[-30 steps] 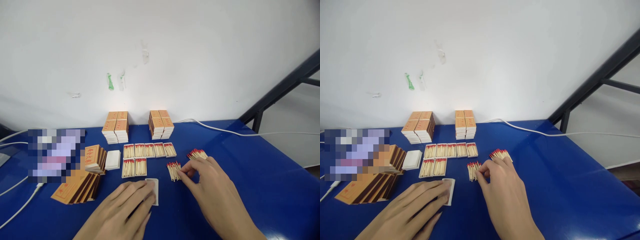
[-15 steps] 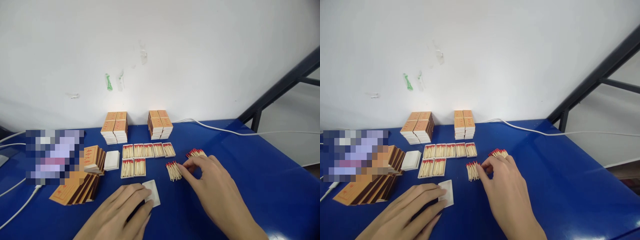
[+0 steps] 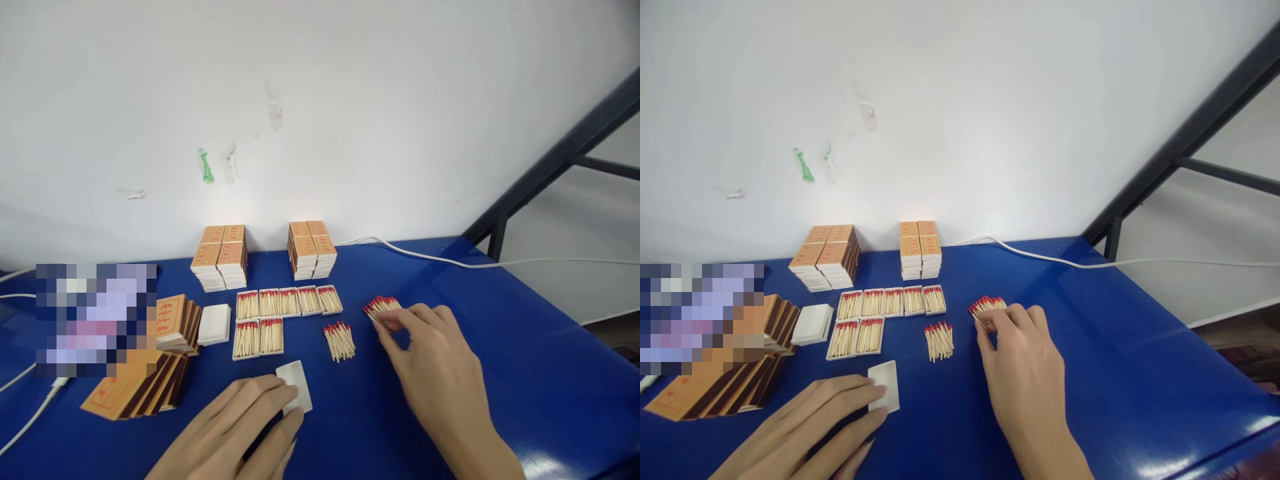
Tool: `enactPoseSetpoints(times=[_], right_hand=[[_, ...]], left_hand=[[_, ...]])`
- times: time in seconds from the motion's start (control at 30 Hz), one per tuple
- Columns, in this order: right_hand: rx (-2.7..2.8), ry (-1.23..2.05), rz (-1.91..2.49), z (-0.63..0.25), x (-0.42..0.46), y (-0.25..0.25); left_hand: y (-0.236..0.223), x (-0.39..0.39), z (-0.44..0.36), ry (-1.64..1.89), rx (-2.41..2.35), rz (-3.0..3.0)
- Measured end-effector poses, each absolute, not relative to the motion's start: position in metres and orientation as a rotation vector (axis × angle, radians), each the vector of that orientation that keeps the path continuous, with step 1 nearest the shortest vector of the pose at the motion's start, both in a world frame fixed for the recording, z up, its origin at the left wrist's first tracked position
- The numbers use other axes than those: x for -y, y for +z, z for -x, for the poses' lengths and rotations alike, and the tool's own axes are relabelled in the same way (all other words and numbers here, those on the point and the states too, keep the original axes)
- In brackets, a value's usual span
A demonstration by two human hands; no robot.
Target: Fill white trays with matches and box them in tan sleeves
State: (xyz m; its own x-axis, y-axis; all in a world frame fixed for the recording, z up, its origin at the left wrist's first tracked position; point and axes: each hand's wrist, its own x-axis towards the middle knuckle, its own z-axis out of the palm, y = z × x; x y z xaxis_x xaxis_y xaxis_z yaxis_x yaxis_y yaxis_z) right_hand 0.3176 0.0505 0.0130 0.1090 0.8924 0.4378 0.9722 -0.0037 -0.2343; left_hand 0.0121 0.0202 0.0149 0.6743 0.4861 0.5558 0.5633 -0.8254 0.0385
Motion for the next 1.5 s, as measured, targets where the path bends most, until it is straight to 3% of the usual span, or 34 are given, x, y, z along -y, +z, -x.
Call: enactPoseSetpoints(times=[0.43,0.73,1.13,1.33,1.5], right_hand=[[1.861,-0.187,1.905,-0.313,-0.047,0.011],[1.767,0.264,1.970,-0.292,-0.047,0.037],[1.815,0.414,2.005,-0.282,-0.049,0.043],[1.811,0.329,1.950,-0.282,-0.047,0.042],[1.768,0.015,2.009,-0.277,-0.043,0.030]], left_hand=[[0.021,-0.021,-0.013,-0.824,0.870,2.787],[0.024,-0.022,-0.014,-0.830,0.885,2.805],[0.021,-0.019,-0.015,-0.842,0.904,2.828],[0.024,-0.022,-0.017,-0.844,0.898,2.825],[0.021,-0.021,-0.013,-0.827,0.882,2.779]])
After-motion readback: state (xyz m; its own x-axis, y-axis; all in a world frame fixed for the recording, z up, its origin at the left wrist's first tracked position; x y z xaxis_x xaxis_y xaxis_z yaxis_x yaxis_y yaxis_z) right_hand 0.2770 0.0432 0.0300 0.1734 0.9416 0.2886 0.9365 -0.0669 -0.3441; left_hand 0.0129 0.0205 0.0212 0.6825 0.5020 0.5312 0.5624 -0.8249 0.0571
